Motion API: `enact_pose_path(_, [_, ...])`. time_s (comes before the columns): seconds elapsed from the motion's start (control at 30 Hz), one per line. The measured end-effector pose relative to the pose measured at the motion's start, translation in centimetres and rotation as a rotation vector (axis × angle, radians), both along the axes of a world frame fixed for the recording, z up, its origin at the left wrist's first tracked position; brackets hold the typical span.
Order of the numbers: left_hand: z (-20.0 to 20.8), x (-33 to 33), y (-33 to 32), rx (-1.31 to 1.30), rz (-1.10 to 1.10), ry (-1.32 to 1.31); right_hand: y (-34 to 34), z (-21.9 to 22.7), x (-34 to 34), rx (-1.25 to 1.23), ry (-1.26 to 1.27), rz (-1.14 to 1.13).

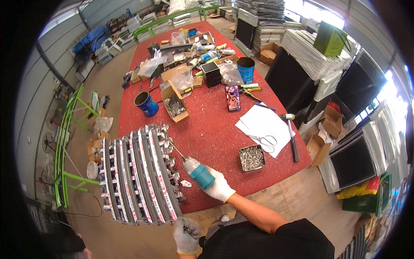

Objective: The person unpacks screws from a plastic bag, places them in a tray, then assembles a rectangular metal frame by inserting and fastening metal bars with a cordless drill. The person repeatedly positions bars, aligns joints, and drives screws to secure the frame.

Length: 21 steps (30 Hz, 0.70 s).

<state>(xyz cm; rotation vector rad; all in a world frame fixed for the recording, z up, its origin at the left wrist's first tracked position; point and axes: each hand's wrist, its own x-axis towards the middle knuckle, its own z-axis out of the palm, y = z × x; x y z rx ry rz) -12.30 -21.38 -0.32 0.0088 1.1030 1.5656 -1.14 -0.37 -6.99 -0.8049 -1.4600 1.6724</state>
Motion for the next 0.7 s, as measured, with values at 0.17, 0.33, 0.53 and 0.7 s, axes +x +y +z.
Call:
enact_pose_path(0.17, [0.9,1.9,0.4,-0.096,0.209,-0.073,2.8,3.1,4.7,0.213,-0.481,0.124])
enact_pose_path(0.33, [-0.8,4.2,-1.5,-0.082,0.192,0.093,14.8,2.6,8.8,0.211,-0.731,-0.476])
enact_pose_path(0.53, [-2.2,5.6,-3.5,-0.121,0.262,-0.175,31.6,0.8,6.4,0.505,-0.851,-0.884])
enact_pose_path(0.7, [0.2,6.9,-1.0,-0.335,0.522,-0.306,37.3,-2.1,2.1,0.463,-0.973,-0.899])
